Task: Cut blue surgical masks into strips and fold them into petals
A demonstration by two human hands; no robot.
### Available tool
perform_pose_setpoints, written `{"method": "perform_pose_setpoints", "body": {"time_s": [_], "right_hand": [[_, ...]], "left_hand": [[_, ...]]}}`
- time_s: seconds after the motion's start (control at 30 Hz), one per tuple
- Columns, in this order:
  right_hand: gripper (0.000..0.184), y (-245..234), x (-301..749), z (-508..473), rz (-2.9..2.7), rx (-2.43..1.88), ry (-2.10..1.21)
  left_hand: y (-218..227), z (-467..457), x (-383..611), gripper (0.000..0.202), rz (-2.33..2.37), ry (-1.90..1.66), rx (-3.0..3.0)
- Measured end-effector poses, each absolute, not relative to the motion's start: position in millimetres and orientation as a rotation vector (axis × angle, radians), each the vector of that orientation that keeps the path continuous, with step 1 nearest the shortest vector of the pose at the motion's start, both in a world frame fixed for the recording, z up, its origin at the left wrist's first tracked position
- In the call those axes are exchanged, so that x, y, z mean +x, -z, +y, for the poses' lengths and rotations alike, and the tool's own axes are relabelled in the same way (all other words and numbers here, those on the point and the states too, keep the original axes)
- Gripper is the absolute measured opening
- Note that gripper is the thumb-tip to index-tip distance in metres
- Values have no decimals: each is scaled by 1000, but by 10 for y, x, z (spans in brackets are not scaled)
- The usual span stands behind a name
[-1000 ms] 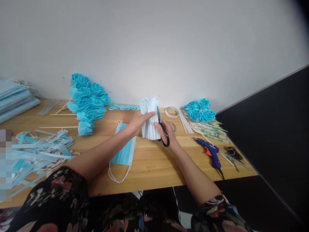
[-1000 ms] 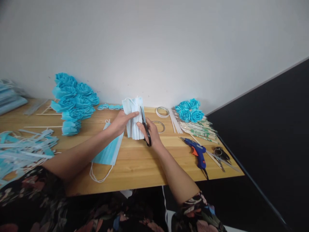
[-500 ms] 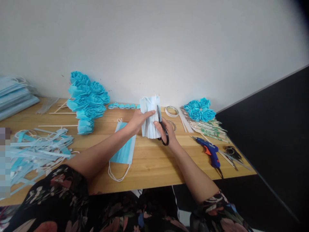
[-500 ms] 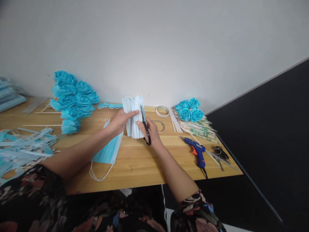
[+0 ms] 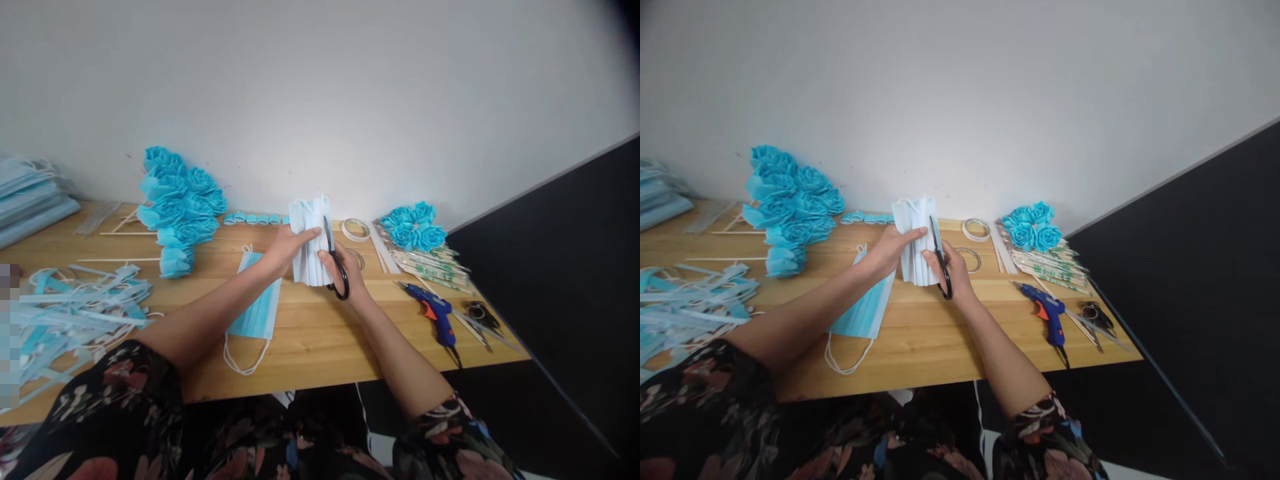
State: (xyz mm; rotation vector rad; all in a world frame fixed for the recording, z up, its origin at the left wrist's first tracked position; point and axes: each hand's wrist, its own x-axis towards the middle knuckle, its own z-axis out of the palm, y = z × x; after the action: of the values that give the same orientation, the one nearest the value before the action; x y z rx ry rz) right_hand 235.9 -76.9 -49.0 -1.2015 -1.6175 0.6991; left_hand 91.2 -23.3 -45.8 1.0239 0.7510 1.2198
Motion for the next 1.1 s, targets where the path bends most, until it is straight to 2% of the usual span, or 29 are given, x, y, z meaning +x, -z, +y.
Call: {"method": "perform_pose_setpoints", "body": {"time_s": [0.67, 1.1], "right_hand": [[41, 520, 2337, -761, -1618, -1194, -648], [43, 496, 2349, -758, -1561, -1196, -831]], "left_hand": [[476, -221, 910, 31, 728, -1217, 1006], [463, -179, 878, 38, 741, -1267, 966]]}}
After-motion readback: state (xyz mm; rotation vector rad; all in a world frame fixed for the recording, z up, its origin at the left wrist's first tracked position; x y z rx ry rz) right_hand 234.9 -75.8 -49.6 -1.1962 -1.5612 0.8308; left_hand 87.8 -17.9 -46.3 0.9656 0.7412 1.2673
